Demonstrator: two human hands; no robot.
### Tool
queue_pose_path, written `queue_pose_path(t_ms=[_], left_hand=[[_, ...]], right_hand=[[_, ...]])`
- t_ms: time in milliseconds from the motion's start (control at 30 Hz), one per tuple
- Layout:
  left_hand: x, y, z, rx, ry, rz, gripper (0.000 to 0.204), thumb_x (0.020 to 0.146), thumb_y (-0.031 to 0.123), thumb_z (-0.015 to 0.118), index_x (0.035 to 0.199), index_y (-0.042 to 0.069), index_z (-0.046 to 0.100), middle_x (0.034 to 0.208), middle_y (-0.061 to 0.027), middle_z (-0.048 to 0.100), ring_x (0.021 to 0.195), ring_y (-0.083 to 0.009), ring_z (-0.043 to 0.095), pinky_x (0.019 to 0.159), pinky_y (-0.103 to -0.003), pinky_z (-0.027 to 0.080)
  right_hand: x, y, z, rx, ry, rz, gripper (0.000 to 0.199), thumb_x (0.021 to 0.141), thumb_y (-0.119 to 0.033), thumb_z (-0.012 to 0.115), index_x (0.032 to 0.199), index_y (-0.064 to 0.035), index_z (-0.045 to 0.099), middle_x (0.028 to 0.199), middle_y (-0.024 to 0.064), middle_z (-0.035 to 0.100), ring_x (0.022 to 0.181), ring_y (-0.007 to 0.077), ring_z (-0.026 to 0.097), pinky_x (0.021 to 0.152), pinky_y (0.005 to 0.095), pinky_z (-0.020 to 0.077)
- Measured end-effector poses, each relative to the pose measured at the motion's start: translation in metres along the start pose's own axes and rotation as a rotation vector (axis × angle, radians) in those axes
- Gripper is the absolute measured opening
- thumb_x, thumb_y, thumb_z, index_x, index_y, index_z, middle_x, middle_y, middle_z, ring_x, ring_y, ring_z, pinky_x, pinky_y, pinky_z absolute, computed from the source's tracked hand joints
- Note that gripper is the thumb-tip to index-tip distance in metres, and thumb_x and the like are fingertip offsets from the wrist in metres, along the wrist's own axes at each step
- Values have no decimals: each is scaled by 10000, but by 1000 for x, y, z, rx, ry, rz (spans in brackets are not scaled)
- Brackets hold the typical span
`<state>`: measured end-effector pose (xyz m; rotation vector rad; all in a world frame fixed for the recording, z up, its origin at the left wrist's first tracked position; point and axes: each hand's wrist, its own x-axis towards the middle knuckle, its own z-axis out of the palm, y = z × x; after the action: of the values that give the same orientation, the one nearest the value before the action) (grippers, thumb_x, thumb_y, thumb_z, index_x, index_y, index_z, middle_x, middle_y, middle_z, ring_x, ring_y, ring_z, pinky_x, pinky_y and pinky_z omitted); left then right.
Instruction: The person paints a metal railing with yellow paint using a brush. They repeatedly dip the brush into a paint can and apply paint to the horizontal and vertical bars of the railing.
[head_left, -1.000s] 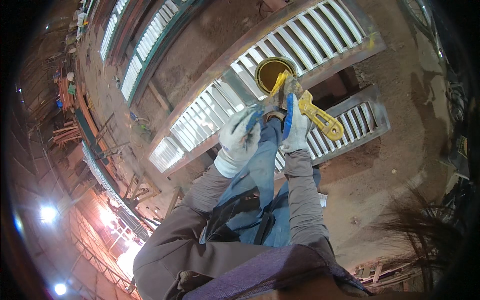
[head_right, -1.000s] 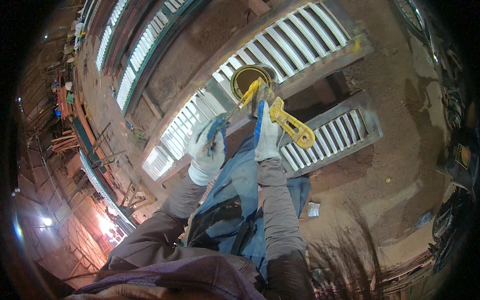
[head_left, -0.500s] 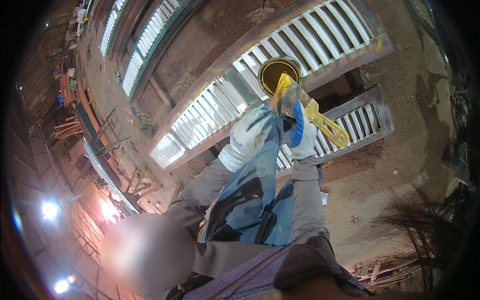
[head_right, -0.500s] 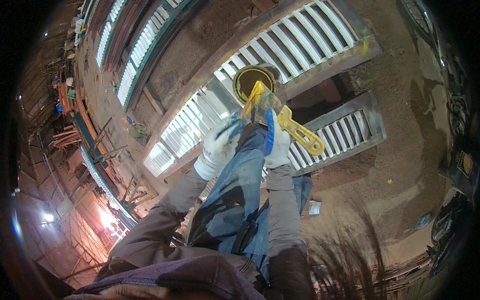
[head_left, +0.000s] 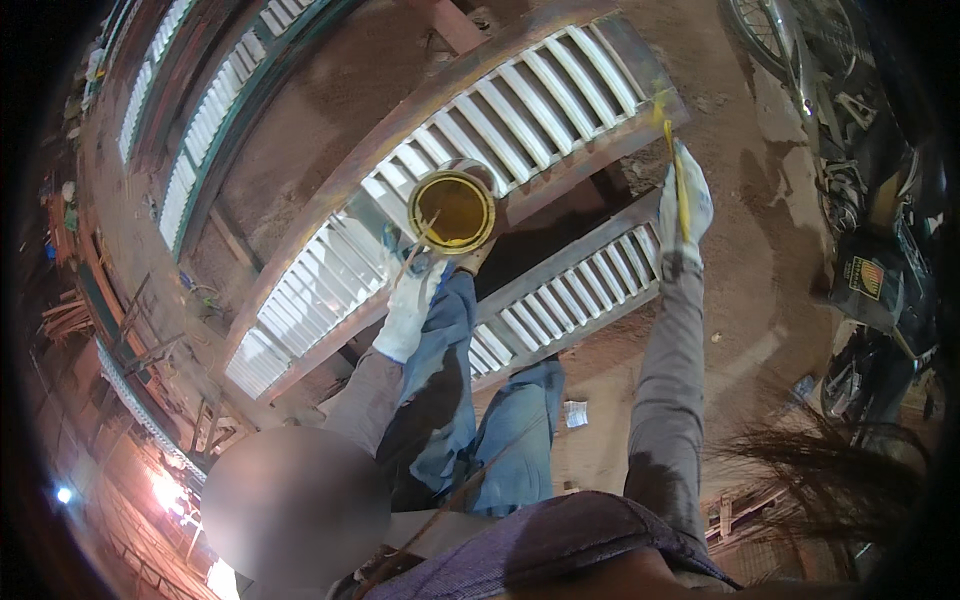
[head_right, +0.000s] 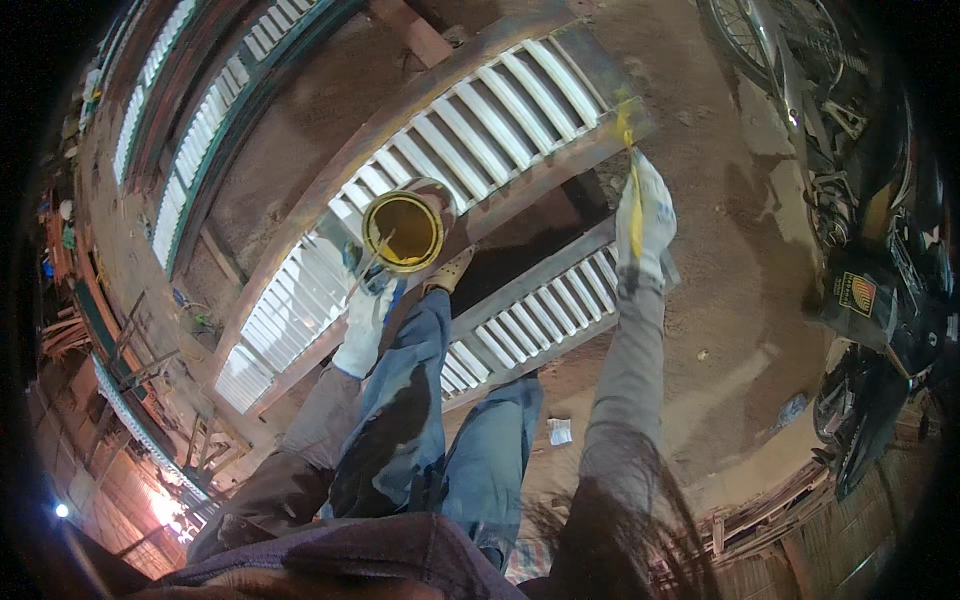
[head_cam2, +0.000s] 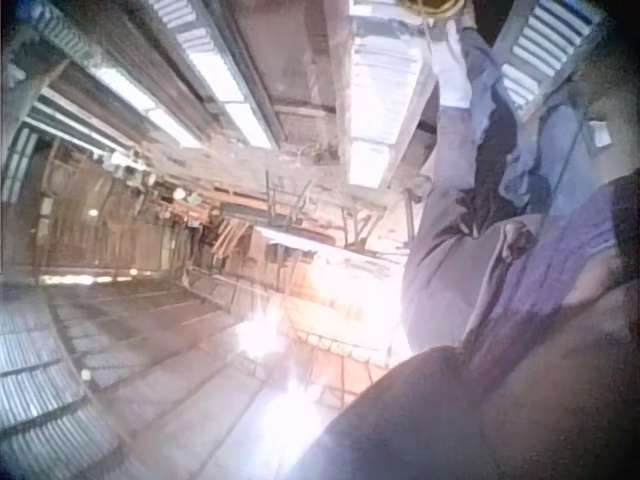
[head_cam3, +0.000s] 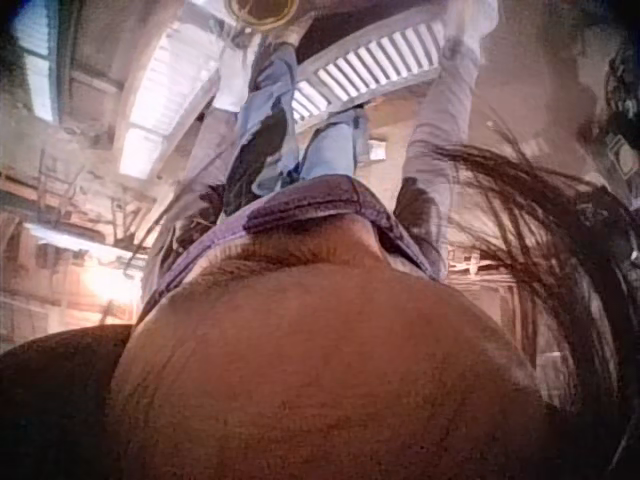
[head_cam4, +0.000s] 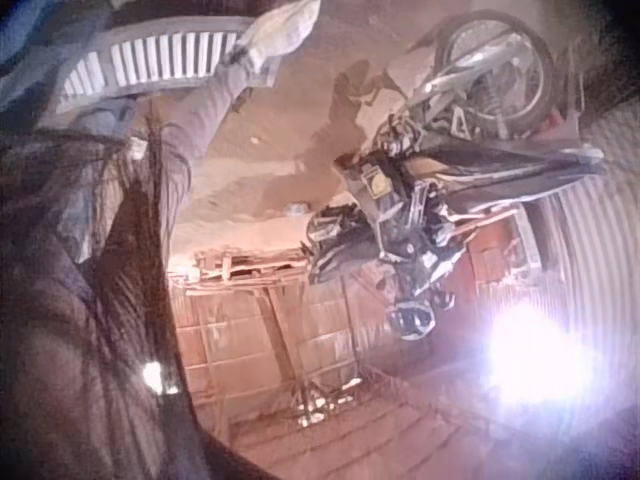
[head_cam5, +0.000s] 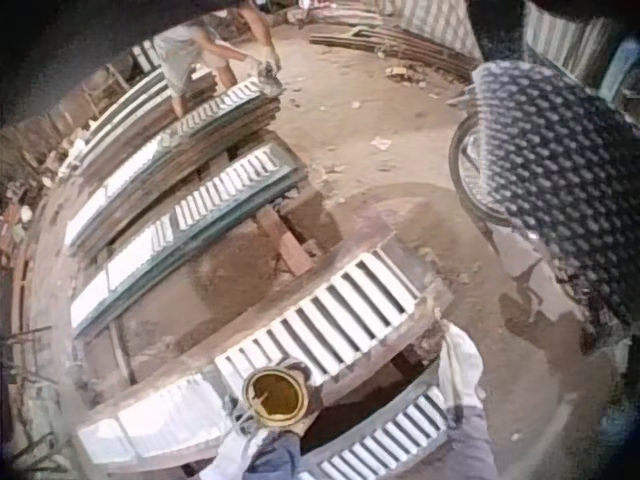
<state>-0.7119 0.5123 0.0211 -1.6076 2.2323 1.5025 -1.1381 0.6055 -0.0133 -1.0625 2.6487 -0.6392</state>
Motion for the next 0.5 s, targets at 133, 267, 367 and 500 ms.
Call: queue_pose_path(t_ms=[133,267,367,500], left_hand=[[-5,-12,15,-249,209,-140,888,872,219,721,1528,43,148,1493,-196,316,1339,-311,372,1093,-398,352],[-2,-71,9,-446,347,-409,762,914,203,686,1507,40,236,1439,-150,391,1240,-225,460,1048,-342,389],[-4,-35,-5,-516,485,-483,742,942,333,649,1487,7,265,1409,-130,415,1211,-207,477,1023,-316,399],[16,-39,-25,-433,511,-505,747,947,385,624,1469,-19,275,1435,-155,384,1265,-247,443,1063,-351,367]], right_hand=[[30,57,41,-300,72,-217,355,959,-177,524,1306,-199,593,1289,4,612,1133,190,596,927,342,496],[-26,17,83,-573,101,-358,391,837,-189,582,1224,-206,635,1204,-12,638,1062,206,602,864,379,486],[-49,-10,71,-313,-44,-408,365,825,-175,597,1185,-185,656,1144,0,671,1041,215,619,867,384,489],[-12,32,52,4,147,-279,302,865,-101,623,1158,-90,693,1148,102,687,1046,246,661,937,331,508]])
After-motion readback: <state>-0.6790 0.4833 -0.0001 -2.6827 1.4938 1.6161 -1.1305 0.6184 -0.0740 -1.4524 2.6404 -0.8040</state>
